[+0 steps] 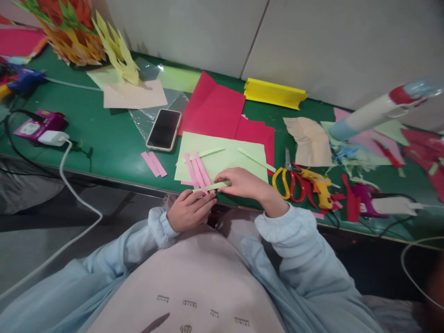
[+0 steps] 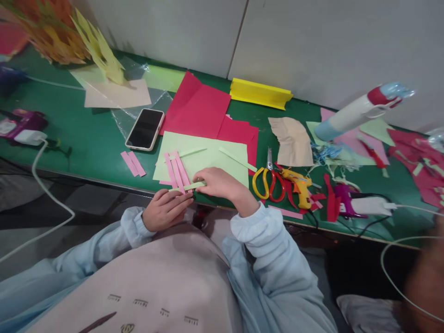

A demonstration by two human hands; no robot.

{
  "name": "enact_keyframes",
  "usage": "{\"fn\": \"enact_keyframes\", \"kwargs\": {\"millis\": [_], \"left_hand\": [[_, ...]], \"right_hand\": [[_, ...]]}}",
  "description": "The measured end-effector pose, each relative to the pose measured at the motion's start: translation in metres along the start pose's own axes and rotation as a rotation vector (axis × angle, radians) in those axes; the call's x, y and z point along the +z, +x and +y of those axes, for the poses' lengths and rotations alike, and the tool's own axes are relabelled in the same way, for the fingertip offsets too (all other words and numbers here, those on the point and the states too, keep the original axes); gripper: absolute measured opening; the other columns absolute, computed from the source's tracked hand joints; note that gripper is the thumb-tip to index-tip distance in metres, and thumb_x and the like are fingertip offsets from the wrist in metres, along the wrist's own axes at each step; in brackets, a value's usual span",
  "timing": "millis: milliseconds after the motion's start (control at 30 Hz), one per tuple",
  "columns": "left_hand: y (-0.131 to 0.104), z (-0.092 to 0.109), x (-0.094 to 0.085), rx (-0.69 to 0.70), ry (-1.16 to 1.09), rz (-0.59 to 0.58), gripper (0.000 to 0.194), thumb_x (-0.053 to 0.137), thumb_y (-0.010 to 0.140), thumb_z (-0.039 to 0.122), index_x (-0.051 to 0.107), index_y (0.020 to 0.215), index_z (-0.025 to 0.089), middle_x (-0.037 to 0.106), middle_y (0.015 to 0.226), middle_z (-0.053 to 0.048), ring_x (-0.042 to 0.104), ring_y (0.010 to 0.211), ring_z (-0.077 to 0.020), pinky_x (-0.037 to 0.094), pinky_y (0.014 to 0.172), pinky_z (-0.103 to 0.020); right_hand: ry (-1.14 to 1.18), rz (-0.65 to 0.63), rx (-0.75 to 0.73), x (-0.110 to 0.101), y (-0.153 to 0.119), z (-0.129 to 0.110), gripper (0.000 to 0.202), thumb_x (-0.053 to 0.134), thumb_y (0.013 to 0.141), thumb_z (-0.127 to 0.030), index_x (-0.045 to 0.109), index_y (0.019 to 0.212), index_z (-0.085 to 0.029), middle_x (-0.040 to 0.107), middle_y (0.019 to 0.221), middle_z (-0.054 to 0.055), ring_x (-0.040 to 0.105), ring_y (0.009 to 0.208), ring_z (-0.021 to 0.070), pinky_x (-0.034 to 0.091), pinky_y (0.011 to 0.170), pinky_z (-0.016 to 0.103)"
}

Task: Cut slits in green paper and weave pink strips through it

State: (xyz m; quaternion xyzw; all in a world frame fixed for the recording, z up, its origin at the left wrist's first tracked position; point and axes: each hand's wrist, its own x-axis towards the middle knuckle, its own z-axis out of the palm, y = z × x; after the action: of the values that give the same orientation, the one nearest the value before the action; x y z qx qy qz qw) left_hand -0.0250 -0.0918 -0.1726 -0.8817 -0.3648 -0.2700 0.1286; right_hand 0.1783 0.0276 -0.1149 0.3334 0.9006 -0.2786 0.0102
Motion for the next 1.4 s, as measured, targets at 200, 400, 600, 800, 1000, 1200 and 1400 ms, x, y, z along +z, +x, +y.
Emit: {"fn": "enact_keyframes", "kwargs": {"millis": [200,400,600,800,1000,1200,1400], "left_hand": [[-0.001,0.000,0.003,-0.010,0.037,-0.039,0.032,0.054,0.090,0.024,0.064,0.120,0.023,0.067,0.128,-0.003,0.062,0.104,-0.0201,0.043,0.089,-0.037],[-0.005,0.002,0.006,0.030,-0.002,-0.030,0.036,0.052,0.090,0.020,0.060,0.125,0.018,0.065,0.131,-0.007,0.060,0.115,-0.0204,0.045,0.095,-0.035],[-0.010,0.005,0.012,0.023,-0.012,-0.035,0.046,0.050,0.090,0.020,0.052,0.136,0.017,0.066,0.130,-0.008,0.060,0.118,-0.0198,0.043,0.104,-0.035],[-0.011,0.004,0.014,0.021,-0.047,-0.031,0.045,0.053,0.088,0.019,0.053,0.133,0.014,0.066,0.128,-0.009,0.062,0.113,-0.0220,0.048,0.095,-0.037],[-0.006,0.004,0.010,0.017,-0.073,0.004,0.042,0.054,0.087,0.017,0.055,0.129,0.012,0.069,0.124,-0.010,0.062,0.112,-0.0228,0.049,0.093,-0.037],[0.002,0.002,0.006,-0.059,-0.094,0.005,0.045,0.051,0.087,0.017,0.053,0.133,0.017,0.067,0.127,-0.010,0.060,0.114,-0.0239,0.050,0.094,-0.039],[0.004,0.004,0.007,-0.091,-0.081,0.039,0.043,0.055,0.086,0.017,0.055,0.129,0.015,0.069,0.122,-0.012,0.063,0.104,-0.0246,0.052,0.086,-0.040]], "right_hand": [[-0.008,-0.013,-0.024,-0.002,0.001,0.000,0.019,0.065,0.084,-0.024,0.074,0.099,-0.017,0.075,0.097,0.007,0.067,0.091,0.0203,0.044,0.075,0.026],[0.102,-0.017,0.005,-0.004,0.002,-0.005,0.018,0.061,0.087,-0.023,0.074,0.097,-0.017,0.076,0.094,0.005,0.068,0.085,0.0178,0.044,0.072,0.024],[0.141,0.045,0.108,0.000,0.006,-0.008,0.017,0.059,0.085,-0.014,0.073,0.094,-0.017,0.077,0.089,0.005,0.069,0.083,0.0163,0.045,0.073,0.023],[0.125,0.099,0.115,-0.003,0.012,-0.009,0.014,0.060,0.086,-0.016,0.072,0.091,-0.018,0.076,0.089,0.004,0.067,0.082,0.0159,0.044,0.072,0.023],[0.140,0.105,0.067,-0.008,0.018,-0.007,0.015,0.058,0.086,-0.016,0.072,0.091,-0.017,0.075,0.087,0.004,0.065,0.077,0.0143,0.041,0.068,0.023],[0.223,0.052,0.098,-0.007,0.016,-0.008,0.015,0.059,0.085,-0.016,0.072,0.092,-0.016,0.075,0.084,0.004,0.066,0.076,0.0143,0.043,0.068,0.022],[0.266,0.005,0.100,-0.005,0.012,-0.007,0.014,0.060,0.083,-0.015,0.073,0.090,-0.015,0.075,0.081,0.004,0.068,0.075,0.0151,0.045,0.068,0.023]]}}
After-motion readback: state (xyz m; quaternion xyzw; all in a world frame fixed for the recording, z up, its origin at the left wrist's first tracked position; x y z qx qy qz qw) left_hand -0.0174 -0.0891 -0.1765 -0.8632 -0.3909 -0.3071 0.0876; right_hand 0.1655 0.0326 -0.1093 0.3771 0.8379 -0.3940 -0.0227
